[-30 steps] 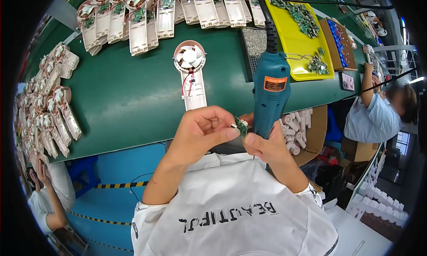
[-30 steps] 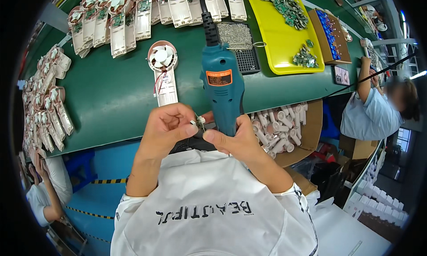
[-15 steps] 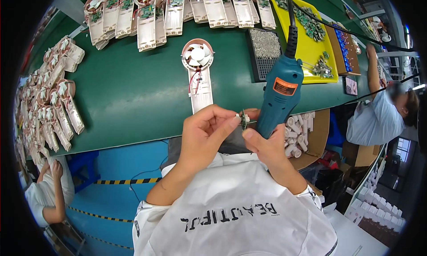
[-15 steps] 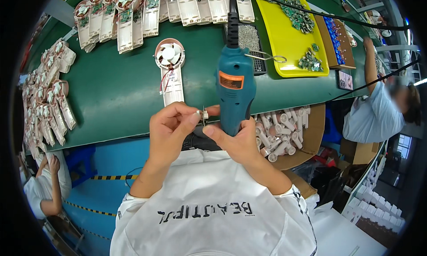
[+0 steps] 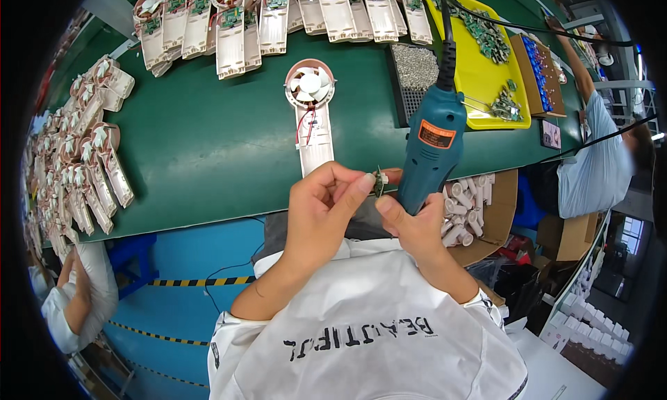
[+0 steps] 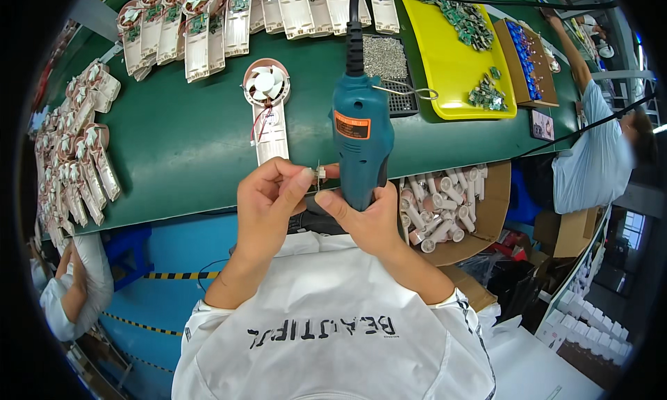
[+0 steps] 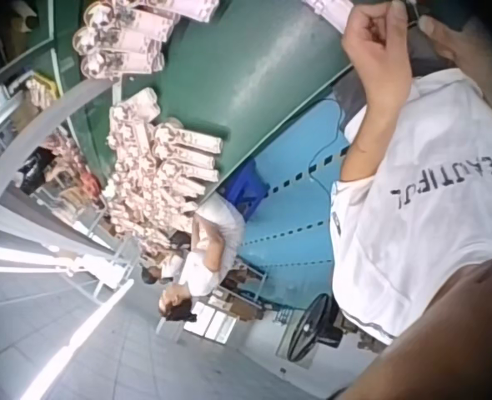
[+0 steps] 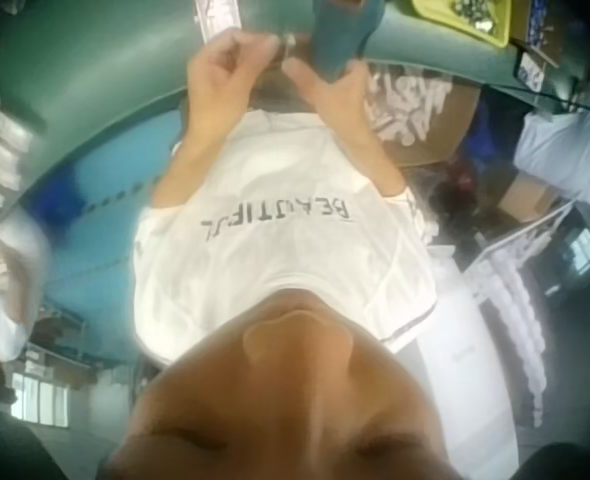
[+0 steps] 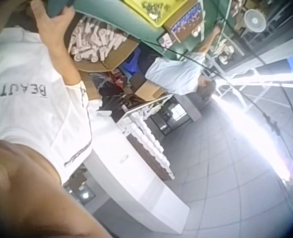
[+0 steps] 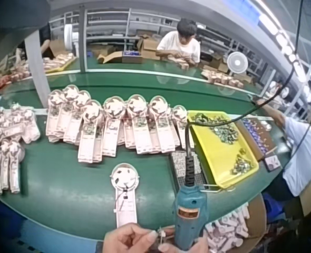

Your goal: Assembling small portable hand fans by installing circuit boards and connecting internal wiring.

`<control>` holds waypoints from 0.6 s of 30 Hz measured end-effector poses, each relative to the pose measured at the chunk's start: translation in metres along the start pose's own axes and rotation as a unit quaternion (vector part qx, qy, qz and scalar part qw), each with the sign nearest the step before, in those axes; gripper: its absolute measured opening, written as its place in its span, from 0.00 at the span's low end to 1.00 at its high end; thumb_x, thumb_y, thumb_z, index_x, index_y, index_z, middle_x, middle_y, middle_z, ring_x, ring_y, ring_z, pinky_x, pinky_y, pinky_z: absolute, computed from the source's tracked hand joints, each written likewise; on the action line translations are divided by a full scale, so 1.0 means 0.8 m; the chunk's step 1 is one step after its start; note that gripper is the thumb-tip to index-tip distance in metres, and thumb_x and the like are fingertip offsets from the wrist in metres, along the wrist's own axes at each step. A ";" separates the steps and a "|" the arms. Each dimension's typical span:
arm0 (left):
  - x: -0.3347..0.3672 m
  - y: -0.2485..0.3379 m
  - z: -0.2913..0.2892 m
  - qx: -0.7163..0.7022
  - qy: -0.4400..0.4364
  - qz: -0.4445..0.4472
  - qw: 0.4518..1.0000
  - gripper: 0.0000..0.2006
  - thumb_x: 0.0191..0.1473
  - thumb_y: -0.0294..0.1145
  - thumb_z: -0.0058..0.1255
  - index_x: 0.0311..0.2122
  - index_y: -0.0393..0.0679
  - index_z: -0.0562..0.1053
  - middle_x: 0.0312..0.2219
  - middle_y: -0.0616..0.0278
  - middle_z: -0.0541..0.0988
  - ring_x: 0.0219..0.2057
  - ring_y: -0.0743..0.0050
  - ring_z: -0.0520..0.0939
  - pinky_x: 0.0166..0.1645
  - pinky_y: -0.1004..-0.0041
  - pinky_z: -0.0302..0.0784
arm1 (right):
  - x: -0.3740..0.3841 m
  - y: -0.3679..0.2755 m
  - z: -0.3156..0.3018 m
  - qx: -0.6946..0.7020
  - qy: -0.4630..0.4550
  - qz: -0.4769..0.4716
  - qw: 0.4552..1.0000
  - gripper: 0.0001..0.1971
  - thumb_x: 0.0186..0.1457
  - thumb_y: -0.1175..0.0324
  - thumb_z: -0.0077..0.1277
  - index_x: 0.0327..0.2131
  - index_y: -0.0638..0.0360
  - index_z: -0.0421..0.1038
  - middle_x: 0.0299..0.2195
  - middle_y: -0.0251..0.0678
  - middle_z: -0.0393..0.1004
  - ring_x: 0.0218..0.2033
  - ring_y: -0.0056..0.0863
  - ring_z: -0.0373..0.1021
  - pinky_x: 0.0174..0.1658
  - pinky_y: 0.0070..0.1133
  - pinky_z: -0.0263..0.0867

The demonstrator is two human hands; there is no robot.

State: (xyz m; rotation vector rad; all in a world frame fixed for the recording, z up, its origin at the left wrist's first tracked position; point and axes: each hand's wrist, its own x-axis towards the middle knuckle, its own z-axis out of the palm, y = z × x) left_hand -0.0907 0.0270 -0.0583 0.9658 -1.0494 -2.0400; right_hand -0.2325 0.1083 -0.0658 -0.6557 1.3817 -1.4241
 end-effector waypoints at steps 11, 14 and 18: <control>0.001 -0.011 0.001 -0.040 -0.004 0.030 0.999 0.05 0.57 0.24 0.54 0.39 0.34 0.74 0.24 0.72 0.74 0.25 0.94 0.67 0.28 0.86 0.62 | -0.002 0.001 0.007 -0.034 0.030 -0.008 0.999 0.19 0.51 0.69 0.63 0.44 0.66 0.71 0.25 0.28 0.74 0.17 0.10 0.63 0.20 0.11 0.57; 0.000 -0.011 0.001 -0.033 0.001 0.022 0.999 0.07 0.58 0.23 0.53 0.41 0.34 0.73 0.22 0.74 0.72 0.25 0.95 0.66 0.29 0.86 0.62 | 0.004 0.005 0.009 -0.044 0.018 -0.028 0.999 0.20 0.51 0.67 0.62 0.44 0.66 0.68 0.16 0.25 0.64 0.11 0.12 0.55 0.14 0.13 0.47; -0.002 0.002 -0.001 0.036 0.028 0.096 0.994 0.14 0.54 0.24 0.58 0.46 0.37 0.71 0.24 0.74 0.69 0.23 0.93 0.65 0.29 0.86 0.62 | 0.012 -0.009 0.013 0.024 -0.007 0.025 0.999 0.19 0.53 0.67 0.60 0.44 0.66 0.67 0.16 0.26 0.64 0.10 0.12 0.54 0.14 0.14 0.47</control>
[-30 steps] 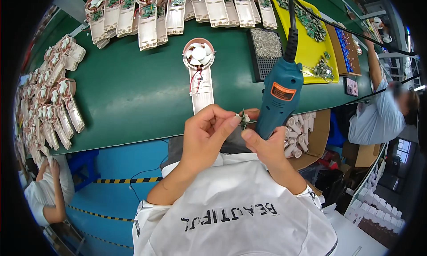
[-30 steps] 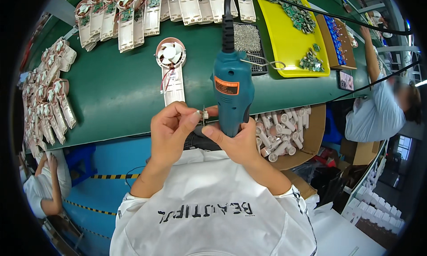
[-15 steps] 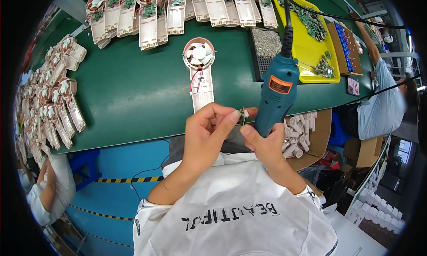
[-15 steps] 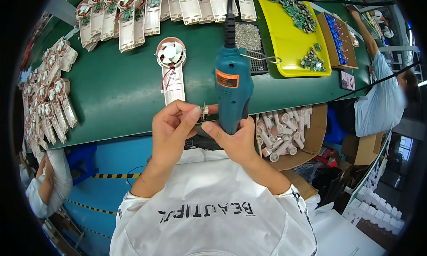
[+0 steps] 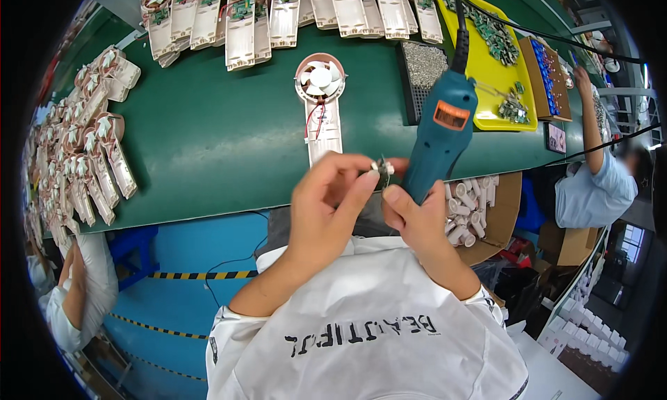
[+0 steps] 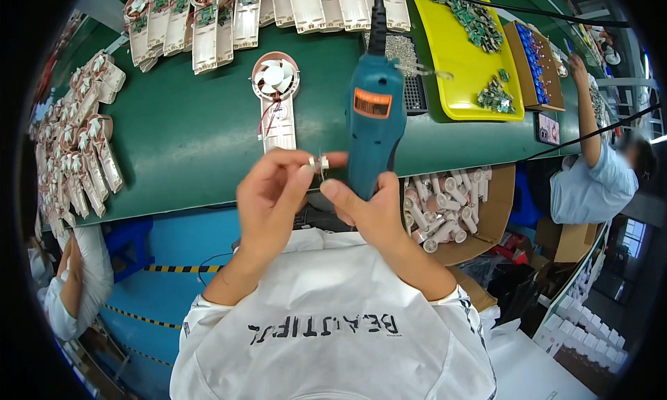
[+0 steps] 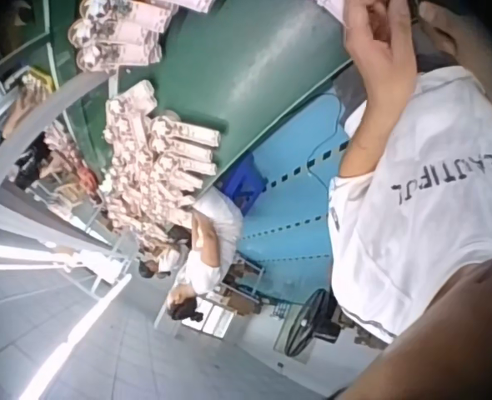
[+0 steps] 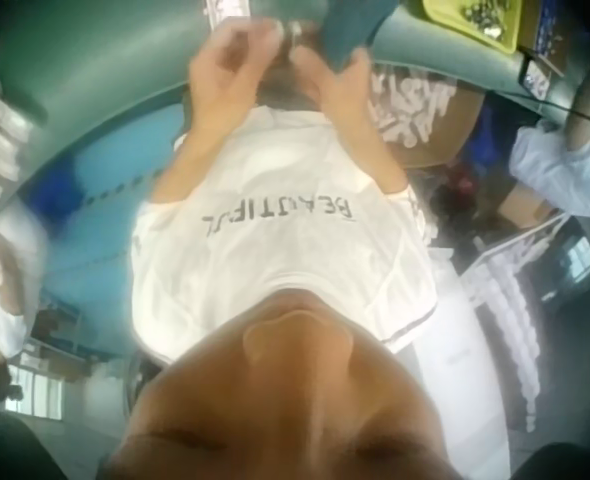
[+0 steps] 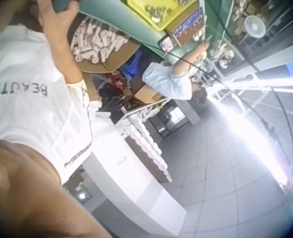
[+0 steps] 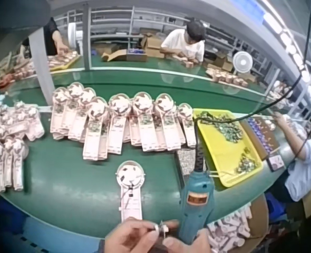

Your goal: Assembling small portable hand fans by installing circuit boards and connecting internal wiring.

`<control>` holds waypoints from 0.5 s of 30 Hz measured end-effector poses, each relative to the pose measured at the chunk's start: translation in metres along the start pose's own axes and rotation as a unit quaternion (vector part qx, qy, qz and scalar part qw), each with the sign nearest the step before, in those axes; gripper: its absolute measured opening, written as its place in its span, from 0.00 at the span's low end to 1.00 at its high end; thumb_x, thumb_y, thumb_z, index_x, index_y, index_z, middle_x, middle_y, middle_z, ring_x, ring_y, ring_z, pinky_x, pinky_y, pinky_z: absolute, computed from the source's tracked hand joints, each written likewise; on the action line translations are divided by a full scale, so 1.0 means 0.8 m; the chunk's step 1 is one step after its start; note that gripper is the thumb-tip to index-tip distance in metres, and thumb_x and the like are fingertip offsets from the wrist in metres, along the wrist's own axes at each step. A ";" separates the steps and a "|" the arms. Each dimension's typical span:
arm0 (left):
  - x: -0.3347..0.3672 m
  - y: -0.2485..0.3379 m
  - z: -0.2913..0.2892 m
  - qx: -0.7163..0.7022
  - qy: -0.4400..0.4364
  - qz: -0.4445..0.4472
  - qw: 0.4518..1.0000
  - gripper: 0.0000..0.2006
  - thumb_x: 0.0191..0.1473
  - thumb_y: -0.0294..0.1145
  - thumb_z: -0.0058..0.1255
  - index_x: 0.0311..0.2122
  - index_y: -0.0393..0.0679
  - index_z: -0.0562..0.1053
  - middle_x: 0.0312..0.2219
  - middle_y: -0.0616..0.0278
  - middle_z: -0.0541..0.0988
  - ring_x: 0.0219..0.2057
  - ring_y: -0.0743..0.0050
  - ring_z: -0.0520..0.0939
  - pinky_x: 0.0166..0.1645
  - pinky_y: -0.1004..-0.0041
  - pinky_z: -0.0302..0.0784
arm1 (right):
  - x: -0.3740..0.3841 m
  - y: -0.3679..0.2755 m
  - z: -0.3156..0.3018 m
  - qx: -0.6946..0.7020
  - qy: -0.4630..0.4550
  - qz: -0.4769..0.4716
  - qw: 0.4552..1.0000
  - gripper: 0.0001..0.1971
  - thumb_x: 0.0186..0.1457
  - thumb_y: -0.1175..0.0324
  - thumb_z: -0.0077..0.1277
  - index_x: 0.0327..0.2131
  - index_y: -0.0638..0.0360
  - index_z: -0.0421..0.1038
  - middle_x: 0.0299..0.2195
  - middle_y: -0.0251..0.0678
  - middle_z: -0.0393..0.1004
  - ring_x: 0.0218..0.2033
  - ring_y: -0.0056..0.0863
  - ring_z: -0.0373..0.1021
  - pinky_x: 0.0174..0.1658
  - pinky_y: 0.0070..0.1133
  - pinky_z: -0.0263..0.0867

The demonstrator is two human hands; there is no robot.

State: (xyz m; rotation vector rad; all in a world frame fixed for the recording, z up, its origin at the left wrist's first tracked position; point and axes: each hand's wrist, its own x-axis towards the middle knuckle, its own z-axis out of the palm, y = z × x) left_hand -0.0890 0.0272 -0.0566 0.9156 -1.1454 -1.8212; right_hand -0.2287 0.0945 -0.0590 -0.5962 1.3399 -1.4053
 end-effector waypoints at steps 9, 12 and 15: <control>0.056 0.010 -0.066 0.452 0.057 0.226 0.861 0.22 0.44 0.20 0.61 0.48 0.44 0.75 0.38 0.62 0.70 0.30 0.74 0.72 0.33 0.75 0.70 | 0.037 -0.016 -0.002 0.137 -0.069 0.055 0.987 0.18 0.53 0.77 0.55 0.47 0.65 0.65 0.41 0.39 0.75 0.12 0.11 0.55 0.14 0.13 0.51; 0.072 0.006 -0.073 0.419 -0.021 0.280 0.863 0.14 0.46 0.15 0.57 0.40 0.39 0.78 0.37 0.61 0.70 0.28 0.74 0.76 0.32 0.75 0.73 | 0.041 -0.017 0.000 0.116 -0.077 0.050 0.989 0.18 0.52 0.77 0.54 0.48 0.66 0.65 0.42 0.41 0.75 0.12 0.10 0.56 0.14 0.12 0.51; 0.082 0.002 -0.079 0.400 -0.024 0.290 0.869 0.10 0.47 0.16 0.57 0.37 0.38 0.78 0.35 0.60 0.72 0.28 0.74 0.77 0.32 0.76 0.74 | 0.047 -0.016 -0.001 0.103 -0.074 0.051 0.991 0.18 0.53 0.78 0.53 0.48 0.66 0.65 0.41 0.42 0.75 0.12 0.10 0.55 0.14 0.12 0.51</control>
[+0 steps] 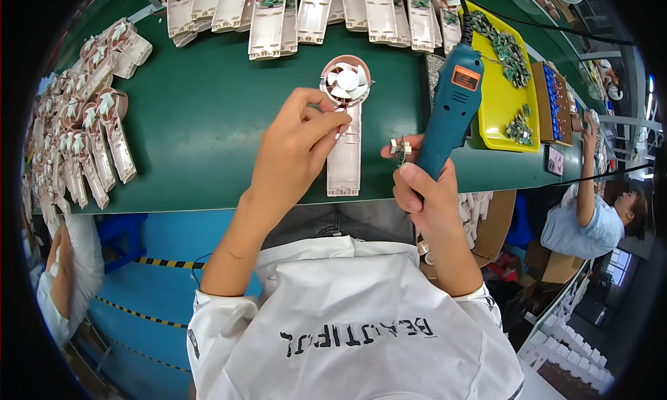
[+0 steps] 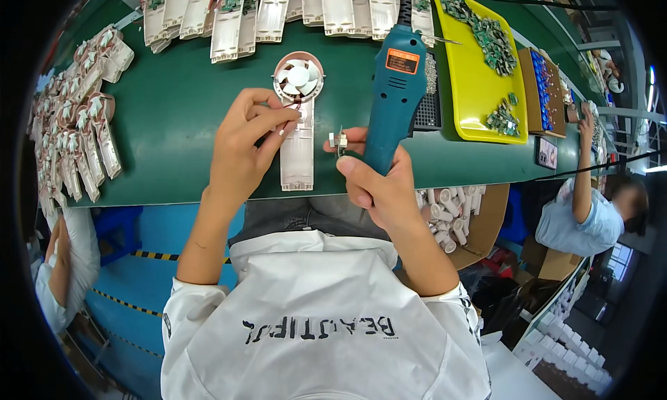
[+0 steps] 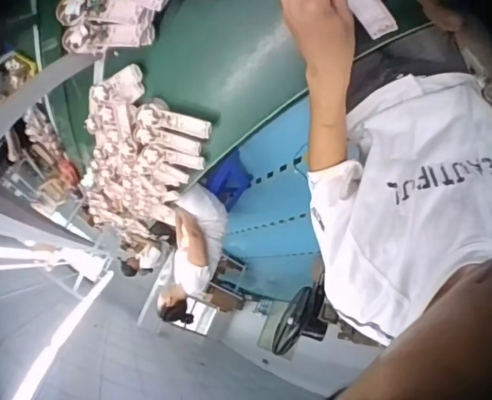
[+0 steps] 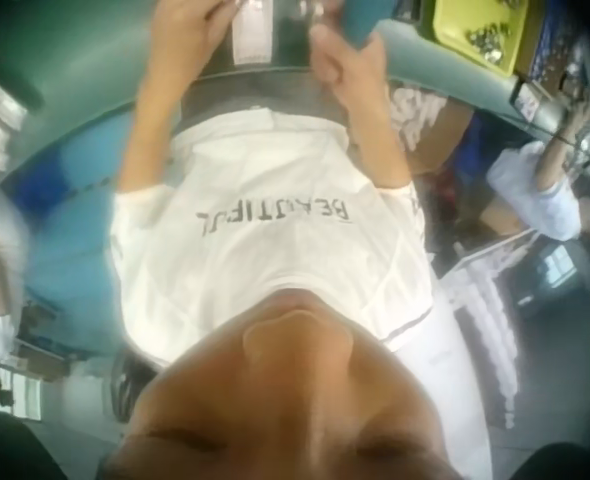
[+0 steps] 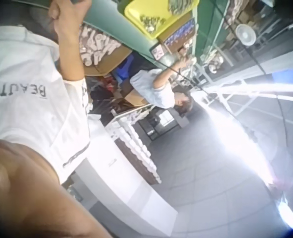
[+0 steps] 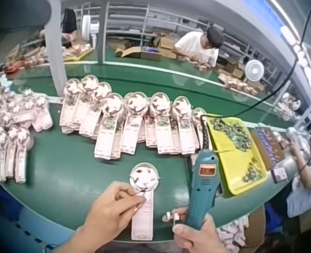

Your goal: Assembling small portable hand fans by installing circuit boards and connecting internal wiring.

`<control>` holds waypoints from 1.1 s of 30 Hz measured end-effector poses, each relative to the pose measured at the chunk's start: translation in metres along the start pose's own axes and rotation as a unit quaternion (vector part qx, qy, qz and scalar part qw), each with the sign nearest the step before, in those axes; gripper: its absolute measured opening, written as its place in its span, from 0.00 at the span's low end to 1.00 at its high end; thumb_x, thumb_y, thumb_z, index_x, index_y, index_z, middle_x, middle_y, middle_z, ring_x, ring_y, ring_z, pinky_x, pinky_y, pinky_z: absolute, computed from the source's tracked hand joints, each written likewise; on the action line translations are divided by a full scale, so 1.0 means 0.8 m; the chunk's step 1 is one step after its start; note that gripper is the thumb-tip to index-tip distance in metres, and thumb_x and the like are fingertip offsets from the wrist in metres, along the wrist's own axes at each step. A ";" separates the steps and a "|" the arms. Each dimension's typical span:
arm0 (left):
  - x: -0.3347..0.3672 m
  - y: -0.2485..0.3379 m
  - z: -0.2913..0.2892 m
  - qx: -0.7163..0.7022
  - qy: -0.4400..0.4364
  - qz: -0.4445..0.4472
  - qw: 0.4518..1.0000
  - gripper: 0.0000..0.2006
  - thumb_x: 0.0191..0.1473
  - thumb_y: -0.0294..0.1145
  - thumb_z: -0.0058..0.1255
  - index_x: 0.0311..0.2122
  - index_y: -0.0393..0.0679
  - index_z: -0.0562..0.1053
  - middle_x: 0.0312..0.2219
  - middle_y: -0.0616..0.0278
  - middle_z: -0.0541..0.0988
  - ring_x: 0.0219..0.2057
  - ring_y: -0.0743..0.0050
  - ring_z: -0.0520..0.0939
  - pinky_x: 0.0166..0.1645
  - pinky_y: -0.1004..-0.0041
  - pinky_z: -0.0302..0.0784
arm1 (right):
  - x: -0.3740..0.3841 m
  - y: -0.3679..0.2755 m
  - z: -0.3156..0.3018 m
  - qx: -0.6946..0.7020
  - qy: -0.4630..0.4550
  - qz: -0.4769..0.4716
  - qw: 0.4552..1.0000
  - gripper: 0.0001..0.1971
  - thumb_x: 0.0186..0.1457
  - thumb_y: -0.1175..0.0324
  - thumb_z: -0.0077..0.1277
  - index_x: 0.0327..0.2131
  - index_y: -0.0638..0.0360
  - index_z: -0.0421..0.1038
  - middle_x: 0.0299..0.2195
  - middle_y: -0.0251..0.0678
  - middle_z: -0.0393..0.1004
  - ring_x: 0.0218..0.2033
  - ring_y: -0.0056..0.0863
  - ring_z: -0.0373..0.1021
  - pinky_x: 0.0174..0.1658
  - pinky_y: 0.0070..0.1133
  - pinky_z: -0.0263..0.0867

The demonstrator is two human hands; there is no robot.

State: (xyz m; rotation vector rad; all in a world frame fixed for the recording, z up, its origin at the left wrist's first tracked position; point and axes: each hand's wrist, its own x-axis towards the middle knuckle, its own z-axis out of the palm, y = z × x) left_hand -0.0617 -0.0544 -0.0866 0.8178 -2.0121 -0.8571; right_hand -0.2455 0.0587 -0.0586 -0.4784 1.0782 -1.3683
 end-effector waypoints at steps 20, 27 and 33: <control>0.009 0.001 0.010 -0.153 0.041 -0.209 0.965 0.04 0.55 0.23 0.52 0.35 0.34 0.71 0.29 0.55 0.78 0.27 0.70 0.82 0.27 0.75 0.77 | 0.064 -0.006 0.028 -0.515 -0.002 -0.192 0.835 0.17 0.46 0.72 0.62 0.41 0.65 0.72 0.38 0.41 0.72 0.37 0.35 0.72 0.41 0.25 0.67; 0.006 -0.003 0.008 -0.184 0.057 -0.202 0.960 0.05 0.56 0.22 0.52 0.37 0.34 0.72 0.36 0.59 0.74 0.30 0.76 0.81 0.25 0.80 0.76 | 0.067 -0.001 0.029 -0.508 -0.004 -0.224 0.832 0.17 0.45 0.71 0.63 0.39 0.66 0.73 0.37 0.39 0.72 0.37 0.32 0.72 0.41 0.24 0.67; 0.008 0.002 0.011 -0.191 0.040 -0.217 0.956 0.06 0.56 0.23 0.52 0.39 0.35 0.73 0.40 0.62 0.72 0.33 0.80 0.79 0.26 0.83 0.76 | 0.074 0.000 0.030 -0.418 0.104 -0.140 0.892 0.13 0.48 0.67 0.64 0.33 0.65 0.73 0.26 0.33 0.74 0.26 0.18 0.69 0.31 0.18 0.65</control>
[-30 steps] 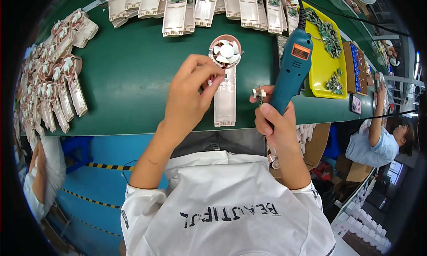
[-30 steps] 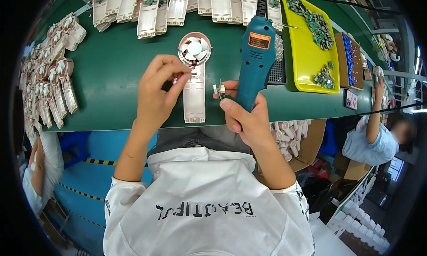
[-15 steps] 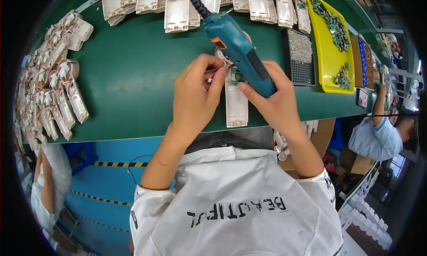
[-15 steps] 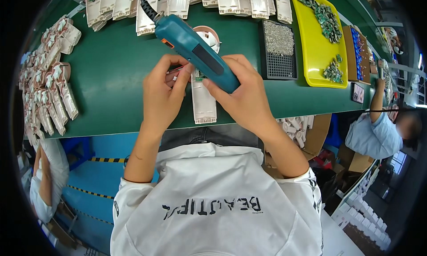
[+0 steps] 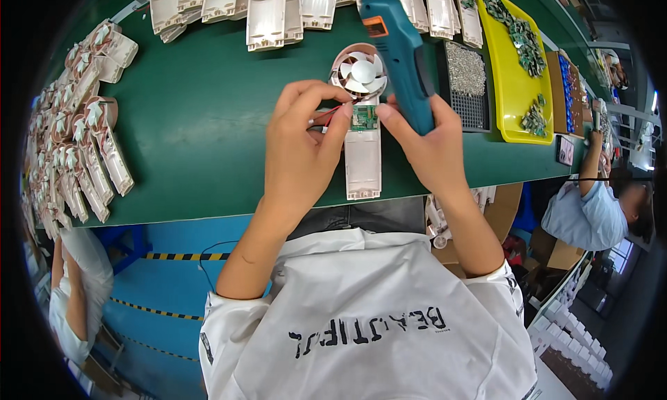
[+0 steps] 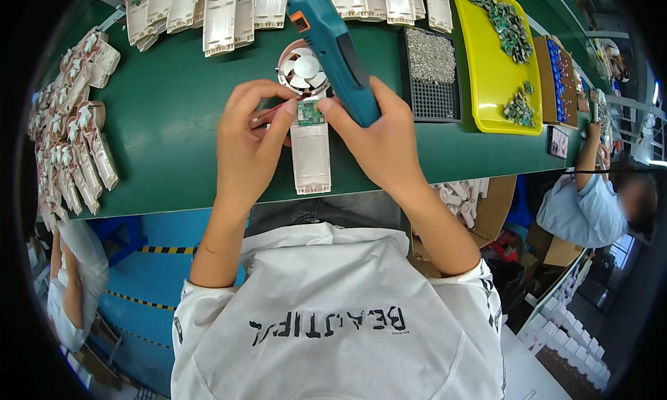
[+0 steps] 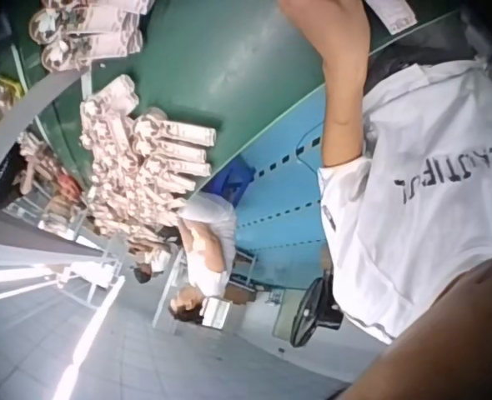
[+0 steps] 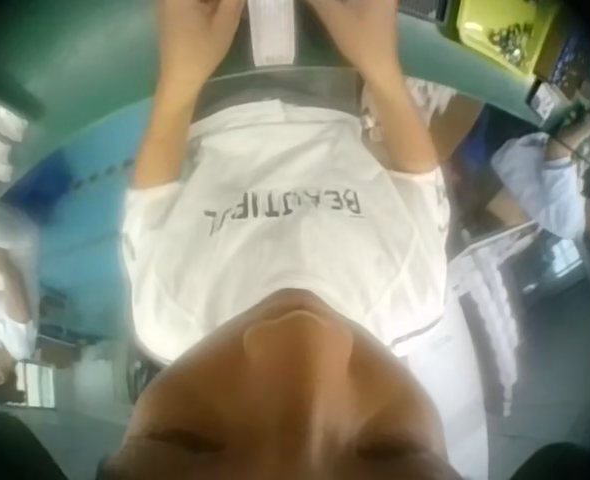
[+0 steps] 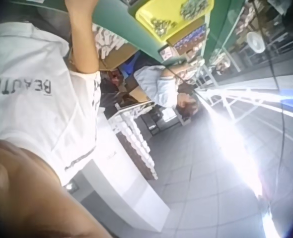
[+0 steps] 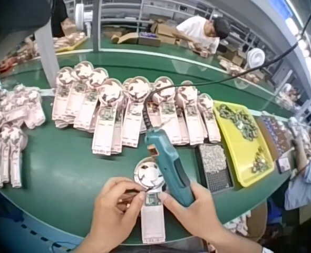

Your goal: Assembling small portable hand fans by installing circuit boards and connecting internal wiring.

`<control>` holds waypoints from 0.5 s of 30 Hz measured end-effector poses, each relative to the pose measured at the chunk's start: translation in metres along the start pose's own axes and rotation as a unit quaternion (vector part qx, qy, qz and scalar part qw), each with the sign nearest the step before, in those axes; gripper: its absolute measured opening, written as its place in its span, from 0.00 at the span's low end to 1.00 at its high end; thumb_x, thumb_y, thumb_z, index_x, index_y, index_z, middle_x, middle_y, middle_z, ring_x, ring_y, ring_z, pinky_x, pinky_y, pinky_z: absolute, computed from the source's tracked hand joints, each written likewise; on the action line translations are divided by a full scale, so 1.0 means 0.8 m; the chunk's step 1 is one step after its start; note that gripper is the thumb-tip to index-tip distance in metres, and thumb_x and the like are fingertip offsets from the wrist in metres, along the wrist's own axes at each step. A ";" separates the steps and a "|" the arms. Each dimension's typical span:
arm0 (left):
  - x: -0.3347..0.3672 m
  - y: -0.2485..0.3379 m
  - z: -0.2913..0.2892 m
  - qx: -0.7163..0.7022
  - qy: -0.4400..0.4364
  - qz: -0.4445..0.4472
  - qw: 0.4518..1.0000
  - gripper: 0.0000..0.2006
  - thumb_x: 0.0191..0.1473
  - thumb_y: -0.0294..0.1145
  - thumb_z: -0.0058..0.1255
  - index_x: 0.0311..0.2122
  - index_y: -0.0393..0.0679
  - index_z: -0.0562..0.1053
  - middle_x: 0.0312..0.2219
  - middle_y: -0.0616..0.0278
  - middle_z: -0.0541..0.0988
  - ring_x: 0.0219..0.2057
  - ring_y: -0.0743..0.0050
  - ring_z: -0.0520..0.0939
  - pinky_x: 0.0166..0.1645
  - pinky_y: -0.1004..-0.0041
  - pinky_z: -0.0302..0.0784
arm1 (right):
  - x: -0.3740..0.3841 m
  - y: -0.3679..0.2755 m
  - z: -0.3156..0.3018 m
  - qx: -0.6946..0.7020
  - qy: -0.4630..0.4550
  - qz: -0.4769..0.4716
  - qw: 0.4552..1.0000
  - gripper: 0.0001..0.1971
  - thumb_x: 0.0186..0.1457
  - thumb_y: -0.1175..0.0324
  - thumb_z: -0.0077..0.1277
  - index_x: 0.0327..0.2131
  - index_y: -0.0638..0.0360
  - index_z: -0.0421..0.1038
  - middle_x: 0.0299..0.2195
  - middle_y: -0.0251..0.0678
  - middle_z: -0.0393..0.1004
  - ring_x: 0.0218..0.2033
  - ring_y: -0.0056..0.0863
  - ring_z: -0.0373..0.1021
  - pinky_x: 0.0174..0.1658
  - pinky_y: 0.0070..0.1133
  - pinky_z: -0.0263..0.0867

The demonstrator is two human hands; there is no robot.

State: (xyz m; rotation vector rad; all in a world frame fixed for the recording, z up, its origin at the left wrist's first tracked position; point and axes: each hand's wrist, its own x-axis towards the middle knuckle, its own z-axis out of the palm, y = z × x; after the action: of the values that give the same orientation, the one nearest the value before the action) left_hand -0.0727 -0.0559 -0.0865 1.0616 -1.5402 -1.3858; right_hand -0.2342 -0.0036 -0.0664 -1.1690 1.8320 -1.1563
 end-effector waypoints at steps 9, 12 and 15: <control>0.005 0.003 0.007 -0.028 0.014 -0.056 0.998 0.04 0.52 0.19 0.51 0.35 0.36 0.73 0.31 0.62 0.76 0.31 0.81 0.78 0.33 0.80 0.79 | 0.012 0.010 0.005 0.010 -0.036 0.016 0.999 0.11 0.48 0.68 0.63 0.30 0.65 0.73 0.20 0.28 0.72 0.21 0.12 0.65 0.24 0.16 0.62; 0.002 0.000 0.009 -0.022 0.024 -0.067 0.997 0.04 0.52 0.19 0.52 0.34 0.37 0.72 0.31 0.63 0.76 0.31 0.82 0.77 0.32 0.81 0.77 | 0.015 -0.003 0.001 0.014 -0.057 0.045 0.997 0.11 0.48 0.69 0.62 0.29 0.65 0.73 0.19 0.27 0.72 0.20 0.11 0.64 0.23 0.16 0.61; 0.000 0.001 0.012 -0.010 0.029 -0.067 0.997 0.04 0.52 0.20 0.52 0.35 0.37 0.73 0.31 0.63 0.76 0.30 0.83 0.77 0.32 0.81 0.76 | 0.014 0.003 0.001 0.016 -0.067 0.059 0.996 0.10 0.48 0.69 0.62 0.29 0.65 0.73 0.18 0.27 0.71 0.20 0.11 0.64 0.23 0.15 0.61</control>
State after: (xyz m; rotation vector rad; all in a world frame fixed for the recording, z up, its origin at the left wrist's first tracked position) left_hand -0.0815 -0.0527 -0.0868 1.2004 -1.4324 -1.4444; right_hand -0.2387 -0.0141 -0.0694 -1.0791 1.7500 -1.0125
